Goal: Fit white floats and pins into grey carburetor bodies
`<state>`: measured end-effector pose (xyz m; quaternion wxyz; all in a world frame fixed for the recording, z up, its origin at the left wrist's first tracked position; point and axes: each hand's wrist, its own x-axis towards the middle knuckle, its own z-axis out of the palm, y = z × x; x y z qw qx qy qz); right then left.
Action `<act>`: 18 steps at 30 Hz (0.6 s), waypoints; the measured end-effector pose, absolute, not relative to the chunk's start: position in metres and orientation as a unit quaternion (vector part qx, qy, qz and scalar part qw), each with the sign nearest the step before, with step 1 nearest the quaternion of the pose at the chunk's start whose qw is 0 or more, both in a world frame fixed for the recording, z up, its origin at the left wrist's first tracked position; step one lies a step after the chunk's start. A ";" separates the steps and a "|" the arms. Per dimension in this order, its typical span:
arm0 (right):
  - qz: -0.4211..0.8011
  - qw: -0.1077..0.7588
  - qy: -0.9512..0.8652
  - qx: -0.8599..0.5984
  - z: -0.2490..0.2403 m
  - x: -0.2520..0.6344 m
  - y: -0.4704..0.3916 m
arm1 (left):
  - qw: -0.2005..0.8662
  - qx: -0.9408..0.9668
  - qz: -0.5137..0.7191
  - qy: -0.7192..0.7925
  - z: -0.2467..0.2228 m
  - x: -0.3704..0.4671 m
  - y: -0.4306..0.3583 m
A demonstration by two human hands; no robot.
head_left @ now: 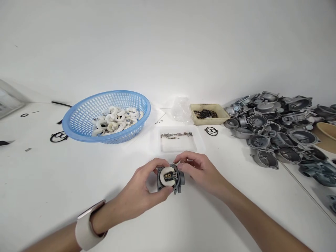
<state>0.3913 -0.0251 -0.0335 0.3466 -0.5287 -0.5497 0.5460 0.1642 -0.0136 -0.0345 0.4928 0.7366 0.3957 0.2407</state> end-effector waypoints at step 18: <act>0.583 0.377 -0.502 -0.515 -0.024 0.393 -0.035 | 0.476 0.752 0.253 0.379 -0.039 0.162 -0.011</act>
